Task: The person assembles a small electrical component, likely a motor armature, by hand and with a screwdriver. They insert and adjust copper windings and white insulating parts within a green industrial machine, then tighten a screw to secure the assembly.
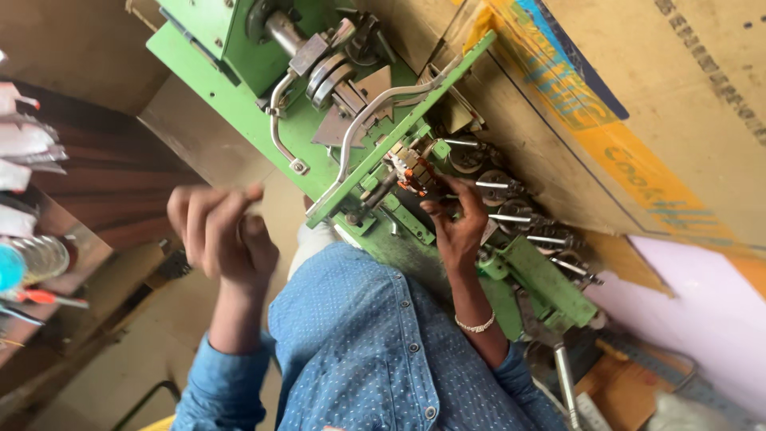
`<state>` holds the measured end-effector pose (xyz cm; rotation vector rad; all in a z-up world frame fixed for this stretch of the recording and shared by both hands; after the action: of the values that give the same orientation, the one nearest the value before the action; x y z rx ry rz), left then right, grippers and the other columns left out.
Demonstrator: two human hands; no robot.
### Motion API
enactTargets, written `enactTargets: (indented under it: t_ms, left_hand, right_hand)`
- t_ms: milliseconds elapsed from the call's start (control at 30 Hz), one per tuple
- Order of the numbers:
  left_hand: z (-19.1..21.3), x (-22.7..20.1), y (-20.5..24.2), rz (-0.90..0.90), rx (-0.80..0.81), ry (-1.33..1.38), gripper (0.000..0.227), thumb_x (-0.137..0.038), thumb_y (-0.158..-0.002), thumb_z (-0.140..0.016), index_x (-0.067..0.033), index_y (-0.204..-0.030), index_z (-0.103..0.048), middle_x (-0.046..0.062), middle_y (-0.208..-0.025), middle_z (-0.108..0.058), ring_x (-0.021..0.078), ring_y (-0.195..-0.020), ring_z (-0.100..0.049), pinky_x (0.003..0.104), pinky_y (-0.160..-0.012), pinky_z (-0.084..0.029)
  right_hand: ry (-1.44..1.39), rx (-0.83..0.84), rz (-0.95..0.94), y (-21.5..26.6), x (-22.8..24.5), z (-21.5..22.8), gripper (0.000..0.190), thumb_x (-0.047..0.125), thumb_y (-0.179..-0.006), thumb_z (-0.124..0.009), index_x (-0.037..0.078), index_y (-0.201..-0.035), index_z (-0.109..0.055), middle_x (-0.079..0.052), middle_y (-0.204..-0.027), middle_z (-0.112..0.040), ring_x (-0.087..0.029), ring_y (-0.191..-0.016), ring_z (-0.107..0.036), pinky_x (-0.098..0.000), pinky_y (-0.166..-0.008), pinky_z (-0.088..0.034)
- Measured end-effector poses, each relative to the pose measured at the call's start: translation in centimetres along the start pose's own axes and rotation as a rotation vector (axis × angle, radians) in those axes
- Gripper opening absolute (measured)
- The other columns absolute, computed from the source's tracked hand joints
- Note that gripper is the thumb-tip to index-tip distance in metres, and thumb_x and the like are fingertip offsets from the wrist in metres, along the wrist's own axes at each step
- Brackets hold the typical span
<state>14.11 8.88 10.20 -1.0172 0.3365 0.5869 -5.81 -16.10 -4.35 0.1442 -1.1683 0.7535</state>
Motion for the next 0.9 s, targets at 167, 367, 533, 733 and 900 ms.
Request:
enactTargets:
  t_ms: [167,367,533,733,900]
  left_hand:
    - [-9.8,1.5,-5.1,-0.242,0.575,0.16,0.029,-0.04,-0.101,-0.069,-0.0127,-0.107,-0.076,0.006,-0.107,-0.069,0.0308,-0.1,-0.059,0.042,-0.084,-0.052]
    - [-18.8,-1.3,-4.6,-0.44,0.857,0.541,0.043,-0.039,-0.098,-0.069,-0.0083,-0.128,-0.069,0.009,-0.127,-0.065,0.028,-0.118,-0.059,0.041,-0.104,-0.052]
    - [-21.2,-2.3,-3.5,-0.501,1.093,0.682,0.069,-0.052,-0.088,-0.072,-0.002,-0.136,-0.068,0.012,-0.118,-0.068,0.0286,-0.105,-0.06,0.043,-0.095,-0.051]
    - [-22.0,-2.8,-3.8,-0.424,1.166,0.638,0.067,-0.052,-0.08,-0.078,-0.0055,-0.129,-0.07,0.011,-0.107,-0.07,0.0289,-0.093,-0.056,0.042,-0.084,-0.049]
    - [-21.4,-3.0,-4.0,-0.45,1.054,0.589,0.059,-0.048,-0.082,-0.076,-0.0112,-0.128,-0.071,0.007,-0.109,-0.071,0.0276,-0.095,-0.054,0.04,-0.085,-0.046]
  right_hand:
    - [0.202,-0.077,0.103,-0.8,1.6,-0.1,0.04,0.028,-0.089,-0.084,0.004,-0.118,-0.071,-0.007,-0.105,-0.07,-0.02,-0.097,-0.068,-0.0328,-0.084,-0.059]
    - [0.239,-0.098,-0.043,-0.7,2.2,-0.2,0.036,0.009,-0.084,-0.088,0.001,-0.115,-0.072,-0.01,-0.107,-0.068,-0.023,-0.098,-0.068,-0.0347,-0.083,-0.058]
    - [0.258,-0.122,-0.132,-0.4,2.8,-0.3,0.039,0.003,-0.084,-0.086,0.001,-0.12,-0.072,-0.012,-0.112,-0.069,-0.024,-0.104,-0.07,-0.0353,-0.088,-0.057]
    - [0.326,-0.134,-0.178,-0.3,3.1,-0.4,0.042,-0.002,-0.081,-0.085,0.002,-0.12,-0.072,-0.012,-0.11,-0.069,-0.024,-0.1,-0.071,-0.0345,-0.086,-0.056]
    - [0.253,-0.12,-0.195,0.9,1.7,-0.3,0.047,-0.006,-0.081,-0.079,0.002,-0.126,-0.071,-0.013,-0.117,-0.07,-0.025,-0.104,-0.071,-0.0336,-0.087,-0.058]
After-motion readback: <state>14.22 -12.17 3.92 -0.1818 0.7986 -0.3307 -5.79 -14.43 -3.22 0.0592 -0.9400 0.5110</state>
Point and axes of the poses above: each hand's wrist, its own y-axis away from the middle knuckle, its own z-axis out of the back of the hand, x = y × z, the point moved 9 cm from there along -y, towards the middle knuckle
